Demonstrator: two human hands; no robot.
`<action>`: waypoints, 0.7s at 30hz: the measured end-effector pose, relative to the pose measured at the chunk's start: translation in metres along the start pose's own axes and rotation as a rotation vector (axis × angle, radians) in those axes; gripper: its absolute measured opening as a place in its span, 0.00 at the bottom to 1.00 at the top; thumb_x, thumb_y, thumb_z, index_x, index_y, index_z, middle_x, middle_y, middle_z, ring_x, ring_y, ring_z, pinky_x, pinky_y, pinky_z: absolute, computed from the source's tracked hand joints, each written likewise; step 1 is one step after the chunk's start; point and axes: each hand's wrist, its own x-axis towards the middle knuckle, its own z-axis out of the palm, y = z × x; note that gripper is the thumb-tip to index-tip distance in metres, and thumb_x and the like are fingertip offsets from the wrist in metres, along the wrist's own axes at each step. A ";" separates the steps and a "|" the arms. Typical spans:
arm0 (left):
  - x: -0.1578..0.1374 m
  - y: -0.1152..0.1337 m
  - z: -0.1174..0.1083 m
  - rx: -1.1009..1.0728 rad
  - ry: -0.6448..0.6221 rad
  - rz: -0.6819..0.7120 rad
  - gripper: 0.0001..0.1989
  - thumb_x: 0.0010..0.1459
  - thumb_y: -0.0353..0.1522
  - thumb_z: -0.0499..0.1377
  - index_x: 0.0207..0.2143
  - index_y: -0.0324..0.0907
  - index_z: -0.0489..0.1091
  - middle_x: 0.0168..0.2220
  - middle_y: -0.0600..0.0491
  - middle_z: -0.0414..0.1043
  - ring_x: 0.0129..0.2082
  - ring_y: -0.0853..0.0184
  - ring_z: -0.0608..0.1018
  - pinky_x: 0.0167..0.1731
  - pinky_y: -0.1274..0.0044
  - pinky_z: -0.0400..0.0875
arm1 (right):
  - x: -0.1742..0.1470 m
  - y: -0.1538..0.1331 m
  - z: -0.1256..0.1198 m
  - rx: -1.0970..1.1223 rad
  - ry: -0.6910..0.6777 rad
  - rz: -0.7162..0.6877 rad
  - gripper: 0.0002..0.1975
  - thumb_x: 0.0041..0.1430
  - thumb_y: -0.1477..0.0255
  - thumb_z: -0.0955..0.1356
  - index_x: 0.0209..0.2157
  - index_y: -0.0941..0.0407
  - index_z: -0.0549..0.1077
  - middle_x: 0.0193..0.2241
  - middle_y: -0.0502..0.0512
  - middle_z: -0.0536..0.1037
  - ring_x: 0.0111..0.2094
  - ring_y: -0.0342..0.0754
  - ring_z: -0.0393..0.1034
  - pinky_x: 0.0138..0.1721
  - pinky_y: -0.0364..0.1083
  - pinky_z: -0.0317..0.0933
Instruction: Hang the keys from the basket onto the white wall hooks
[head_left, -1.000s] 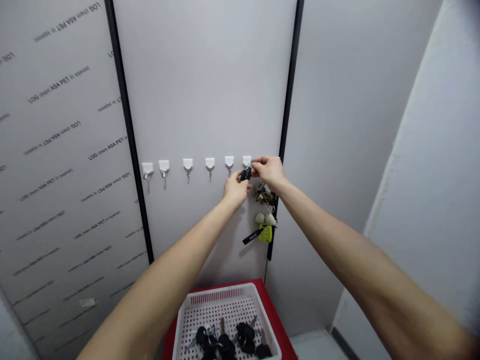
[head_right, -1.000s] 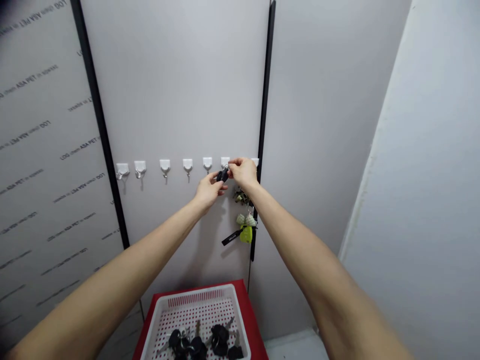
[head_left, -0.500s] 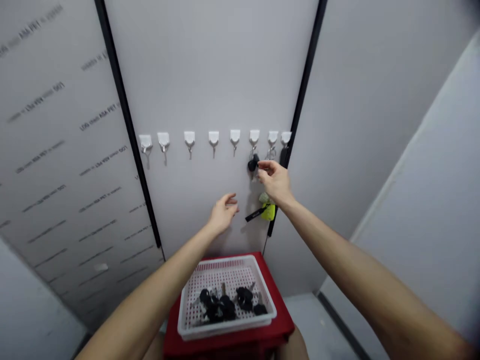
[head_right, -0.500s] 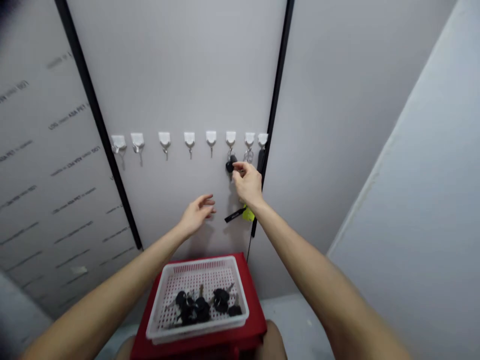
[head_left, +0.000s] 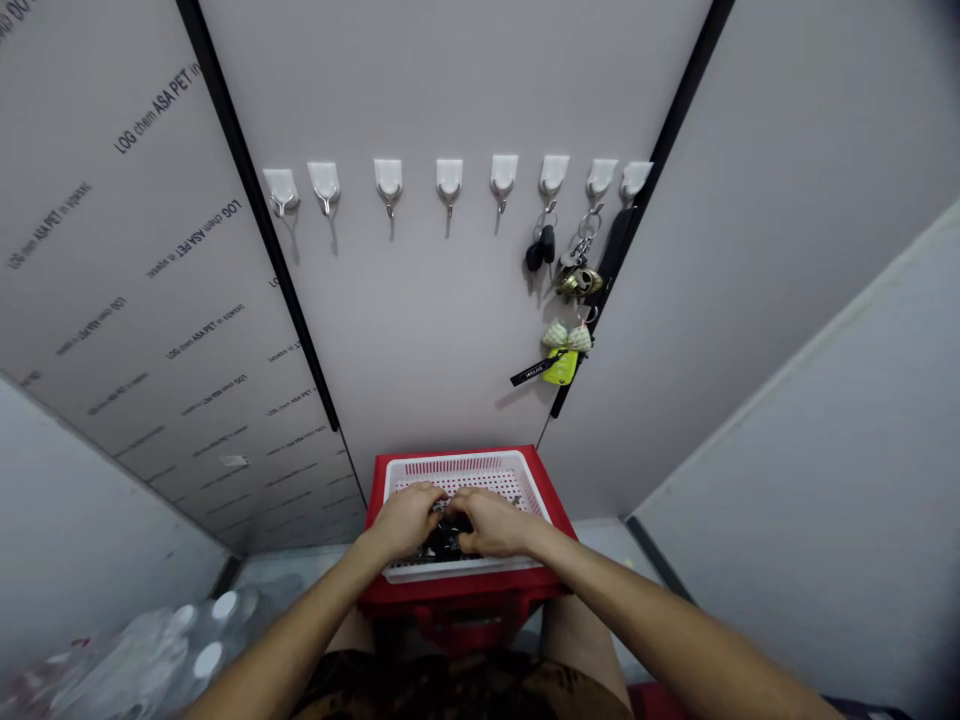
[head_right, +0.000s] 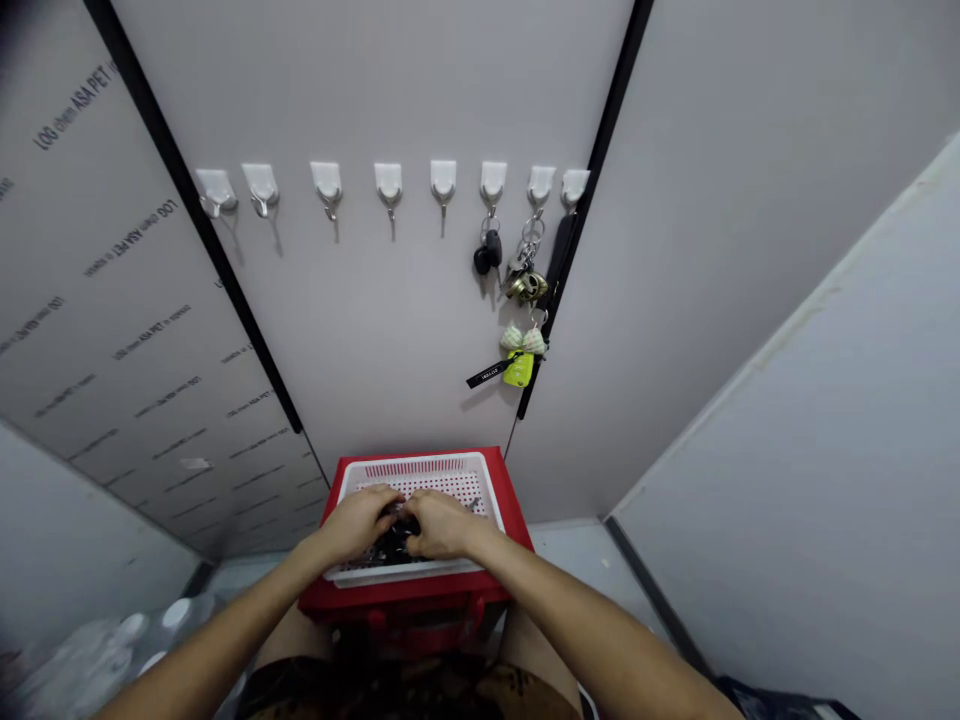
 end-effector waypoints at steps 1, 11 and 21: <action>-0.001 0.001 0.001 0.029 0.002 0.005 0.12 0.45 0.27 0.47 0.34 0.41 0.63 0.34 0.51 0.66 0.35 0.67 0.67 0.36 0.77 0.60 | -0.001 0.000 0.001 -0.012 -0.011 -0.005 0.15 0.36 0.74 0.63 0.32 0.58 0.68 0.30 0.55 0.70 0.32 0.45 0.61 0.33 0.41 0.54; 0.002 0.003 -0.003 -0.277 0.074 -0.052 0.12 0.46 0.28 0.47 0.35 0.40 0.63 0.36 0.51 0.66 0.37 0.68 0.66 0.39 0.77 0.59 | -0.002 0.014 -0.007 0.360 0.325 0.219 0.07 0.43 0.72 0.60 0.22 0.59 0.68 0.21 0.50 0.68 0.25 0.40 0.61 0.28 0.39 0.54; 0.037 0.029 -0.014 -0.848 0.245 -0.076 0.14 0.41 0.28 0.52 0.34 0.36 0.62 0.34 0.50 0.66 0.34 0.69 0.67 0.37 0.77 0.60 | 0.008 0.013 -0.054 0.848 0.480 0.264 0.08 0.40 0.69 0.62 0.20 0.60 0.67 0.19 0.49 0.67 0.23 0.39 0.59 0.28 0.40 0.54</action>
